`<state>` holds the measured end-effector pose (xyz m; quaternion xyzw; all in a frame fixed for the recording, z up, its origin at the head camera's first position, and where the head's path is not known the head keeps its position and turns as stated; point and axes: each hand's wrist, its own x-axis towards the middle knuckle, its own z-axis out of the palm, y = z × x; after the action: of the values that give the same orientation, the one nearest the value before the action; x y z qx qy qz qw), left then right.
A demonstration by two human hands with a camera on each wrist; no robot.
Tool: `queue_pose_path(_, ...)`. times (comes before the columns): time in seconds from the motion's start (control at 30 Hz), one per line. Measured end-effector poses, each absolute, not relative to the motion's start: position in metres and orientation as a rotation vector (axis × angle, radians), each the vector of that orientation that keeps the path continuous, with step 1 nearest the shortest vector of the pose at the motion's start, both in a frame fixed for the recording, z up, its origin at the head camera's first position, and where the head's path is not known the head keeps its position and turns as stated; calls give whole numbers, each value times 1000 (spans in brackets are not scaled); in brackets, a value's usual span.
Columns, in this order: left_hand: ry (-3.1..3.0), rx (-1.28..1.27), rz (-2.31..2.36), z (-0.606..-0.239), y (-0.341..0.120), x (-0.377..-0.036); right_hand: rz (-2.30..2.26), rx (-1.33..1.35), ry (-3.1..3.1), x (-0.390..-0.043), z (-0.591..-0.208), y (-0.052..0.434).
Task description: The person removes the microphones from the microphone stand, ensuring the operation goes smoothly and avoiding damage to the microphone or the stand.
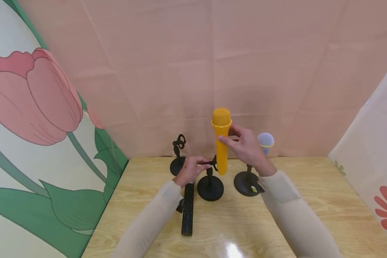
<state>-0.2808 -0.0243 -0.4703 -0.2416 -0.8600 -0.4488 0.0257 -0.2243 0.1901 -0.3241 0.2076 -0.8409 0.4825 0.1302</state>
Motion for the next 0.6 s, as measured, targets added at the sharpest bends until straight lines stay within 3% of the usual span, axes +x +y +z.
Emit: queue_pose_path(0.6, -2706, -806, -1259, -463, -25, -298, 1453, 580, -2523, -215, -336, 186)
